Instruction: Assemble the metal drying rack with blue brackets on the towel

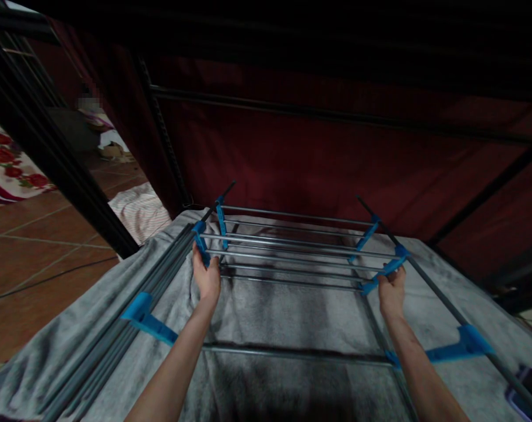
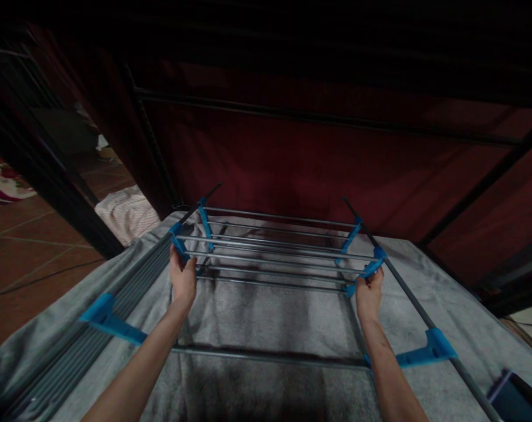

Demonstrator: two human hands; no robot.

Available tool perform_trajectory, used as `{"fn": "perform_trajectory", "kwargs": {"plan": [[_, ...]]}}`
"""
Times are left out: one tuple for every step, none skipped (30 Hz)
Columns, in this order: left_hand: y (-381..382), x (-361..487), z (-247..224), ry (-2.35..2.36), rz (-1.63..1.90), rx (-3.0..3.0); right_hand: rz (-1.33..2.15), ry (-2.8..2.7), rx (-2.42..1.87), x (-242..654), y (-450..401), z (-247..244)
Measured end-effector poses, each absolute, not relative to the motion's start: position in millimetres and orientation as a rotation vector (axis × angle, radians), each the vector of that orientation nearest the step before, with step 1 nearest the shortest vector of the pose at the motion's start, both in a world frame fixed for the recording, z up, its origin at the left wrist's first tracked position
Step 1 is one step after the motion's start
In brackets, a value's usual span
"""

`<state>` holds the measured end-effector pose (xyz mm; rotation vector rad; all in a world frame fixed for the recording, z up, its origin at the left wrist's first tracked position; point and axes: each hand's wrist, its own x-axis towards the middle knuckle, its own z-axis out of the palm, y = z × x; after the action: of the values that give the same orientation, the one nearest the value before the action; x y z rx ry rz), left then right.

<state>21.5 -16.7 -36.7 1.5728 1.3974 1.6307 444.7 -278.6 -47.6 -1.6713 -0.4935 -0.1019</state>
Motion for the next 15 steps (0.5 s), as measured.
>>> {"fn": "perform_trajectory", "kwargs": {"plan": [[-16.6, 22.8, -37.5, 1.386, 1.652, 1.545, -0.109, -0.490, -1.685, 442.9, -278.4, -47.5], [-16.4, 24.1, -38.8, 1.386, 1.664, 1.531, -0.115, -0.487, -1.696, 441.3, -278.3, -47.5], [-16.0, 25.3, -40.3, 1.397, 1.670, 1.525, -0.121, -0.485, -1.706, 440.0, -278.2, -47.4], [-15.6, 26.6, -41.8, 1.413, 1.673, 1.522, -0.126, -0.483, -1.715, 438.8, -278.0, -47.1], [-15.2, 27.7, -43.0, 1.430, 1.674, 1.520, -0.131, -0.480, -1.724, 437.8, -277.7, -46.8], [-14.8, 28.8, -43.9, 1.444, 1.675, 1.519, -0.137, -0.474, -1.737, 437.0, -277.4, -46.4], [-14.5, 29.7, -44.4, 1.454, 1.678, 1.521, -0.145, -0.463, -1.755, 436.4, -276.9, -46.1], [-14.2, 30.4, -44.7, 1.460, 1.683, 1.523, -0.153, -0.448, -1.776, 436.2, -276.4, -45.9], [-14.0, 30.7, -44.8, 1.463, 1.683, 1.527, -0.158, -0.434, -1.795, 436.2, -275.9, -45.9], [-13.9, 30.7, -44.6, 1.469, 1.679, 1.534, -0.158, -0.424, -1.807, 436.6, -275.3, -46.0], [-13.8, 30.3, -44.2, 1.476, 1.673, 1.543, -0.154, -0.419, -1.809, 437.3, -274.7, -46.1], [-13.7, 29.5, -43.5, 1.481, 1.662, 1.550, -0.145, -0.417, -1.796, 438.3, -274.0, -46.0], [-13.7, 28.3, -42.5, 1.480, 1.645, 1.553, -0.132, -0.415, -1.773, 439.6, -273.2, -45.4], [-13.6, 27.0, -41.0, 1.475, 1.623, 1.556, -0.119, -0.413, -1.748, 441.0, -272.3, -44.2], [-13.5, 25.5, -38.9, 1.470, 1.597, 1.571, -0.110, -0.407, -1.724, 442.4, -271.2, -42.3]]}}
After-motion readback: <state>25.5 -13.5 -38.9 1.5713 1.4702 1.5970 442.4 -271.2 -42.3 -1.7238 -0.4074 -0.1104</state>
